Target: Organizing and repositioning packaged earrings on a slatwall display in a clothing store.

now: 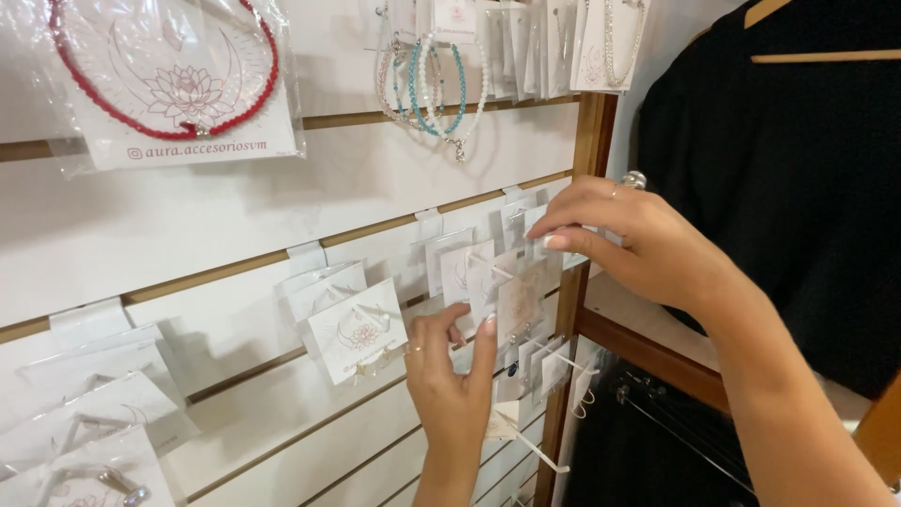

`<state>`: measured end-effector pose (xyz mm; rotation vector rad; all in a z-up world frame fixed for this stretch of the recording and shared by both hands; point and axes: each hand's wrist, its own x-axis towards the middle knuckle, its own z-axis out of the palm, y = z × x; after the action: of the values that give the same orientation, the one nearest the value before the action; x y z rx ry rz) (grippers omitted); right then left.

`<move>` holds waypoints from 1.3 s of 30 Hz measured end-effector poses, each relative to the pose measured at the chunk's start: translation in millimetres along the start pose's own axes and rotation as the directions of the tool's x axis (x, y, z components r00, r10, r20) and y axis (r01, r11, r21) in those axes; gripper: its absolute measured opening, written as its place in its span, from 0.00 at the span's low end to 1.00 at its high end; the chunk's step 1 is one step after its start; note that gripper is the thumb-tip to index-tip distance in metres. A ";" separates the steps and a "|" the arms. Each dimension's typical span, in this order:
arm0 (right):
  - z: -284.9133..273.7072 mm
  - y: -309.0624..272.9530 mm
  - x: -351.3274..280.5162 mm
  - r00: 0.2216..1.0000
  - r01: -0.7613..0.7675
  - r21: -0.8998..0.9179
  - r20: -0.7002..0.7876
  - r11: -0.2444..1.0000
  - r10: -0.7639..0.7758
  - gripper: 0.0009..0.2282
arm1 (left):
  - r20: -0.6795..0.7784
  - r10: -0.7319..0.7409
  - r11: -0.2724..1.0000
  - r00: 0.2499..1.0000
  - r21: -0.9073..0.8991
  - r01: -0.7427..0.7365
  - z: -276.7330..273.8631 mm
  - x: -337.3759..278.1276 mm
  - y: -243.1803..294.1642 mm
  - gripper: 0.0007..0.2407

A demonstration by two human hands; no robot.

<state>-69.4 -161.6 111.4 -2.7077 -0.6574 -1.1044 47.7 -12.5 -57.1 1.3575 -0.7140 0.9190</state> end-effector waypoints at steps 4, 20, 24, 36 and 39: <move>-5.9 -8.4 -17.1 0.994 -0.074 -0.021 -0.080 0.997 0.072 0.09 | -0.088 0.182 0.983 0.979 0.043 -0.179 6.2 13.7 7.8 0.09; 13.3 -4.4 -9.5 0.995 -0.090 -0.009 0.037 0.996 0.091 0.04 | 0.144 -0.520 0.828 0.842 -0.157 0.539 -14.9 -94.0 -5.6 0.12; 5.7 -3.6 -1.2 0.994 -0.107 -0.109 0.020 0.988 0.109 0.05 | 0.184 -0.661 0.727 0.728 -0.084 0.681 -22.4 -96.4 -3.2 0.10; 16.3 47.2 -77.3 0.591 -0.705 0.171 -0.393 0.688 0.704 0.09 | 0.155 -0.652 0.744 0.743 -0.063 0.666 -56.7 -132.4 -77.4 0.10; 29.7 54.9 -75.1 0.471 -0.745 0.381 -0.281 0.547 0.836 0.11 | 0.159 -0.687 0.712 0.709 -0.049 0.700 -53.3 -133.6 -70.6 0.10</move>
<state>-73.7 -227.6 39.6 -1.9979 0.5390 -1.1690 39.8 24.0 -212.9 1.4397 -0.2779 0.1752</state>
